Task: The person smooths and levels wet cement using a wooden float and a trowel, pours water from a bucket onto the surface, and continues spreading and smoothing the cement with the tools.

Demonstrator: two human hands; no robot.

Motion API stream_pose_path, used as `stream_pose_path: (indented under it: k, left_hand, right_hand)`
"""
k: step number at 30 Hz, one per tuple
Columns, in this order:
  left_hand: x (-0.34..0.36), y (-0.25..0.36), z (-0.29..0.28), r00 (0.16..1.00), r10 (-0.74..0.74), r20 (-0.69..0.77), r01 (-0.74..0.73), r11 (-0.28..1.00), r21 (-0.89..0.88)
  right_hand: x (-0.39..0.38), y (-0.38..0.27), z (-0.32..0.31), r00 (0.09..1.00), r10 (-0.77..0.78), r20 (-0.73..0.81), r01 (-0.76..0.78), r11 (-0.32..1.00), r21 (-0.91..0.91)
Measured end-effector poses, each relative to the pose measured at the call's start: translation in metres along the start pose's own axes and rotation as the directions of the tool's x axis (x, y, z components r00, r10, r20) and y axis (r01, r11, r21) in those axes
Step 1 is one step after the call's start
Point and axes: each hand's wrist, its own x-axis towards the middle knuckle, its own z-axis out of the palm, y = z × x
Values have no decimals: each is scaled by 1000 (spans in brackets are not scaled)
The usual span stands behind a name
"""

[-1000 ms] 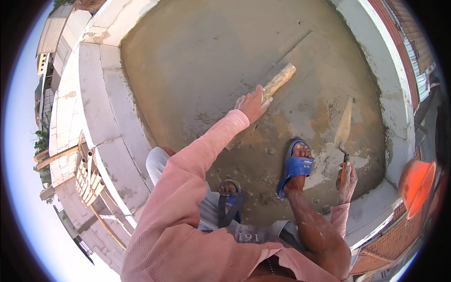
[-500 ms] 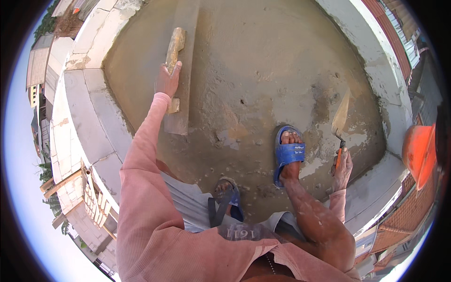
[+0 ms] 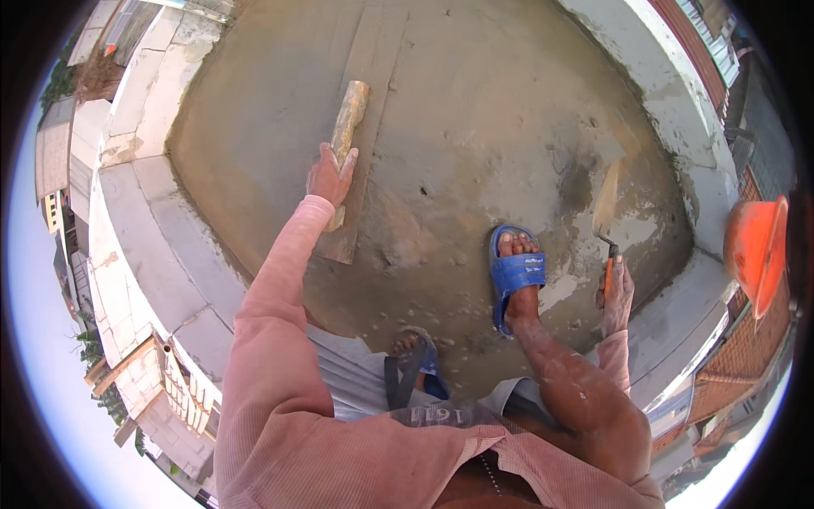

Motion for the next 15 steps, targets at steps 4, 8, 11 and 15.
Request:
stream_pose_path:
  k: [4,8,11,15]
  left_hand:
    - [-64,41,10,970,145,196,-156,987,39]
    - [-111,71,27,855,348,385,-359,932,-46]
    - [-136,72,35,858,408,312,-389,913,-123]
    - [-141,79,-14,943,267,196,-226,951,-210]
  right_hand:
    - [5,-9,14,1000,-9,12,9,1000,7]
    - [14,0,9,997,-65,-39,67,997,41]
    - [20,16,0,983,-81,-162,90,995,46]
    - [21,58,-12,936,-72,-344,28,991,-132]
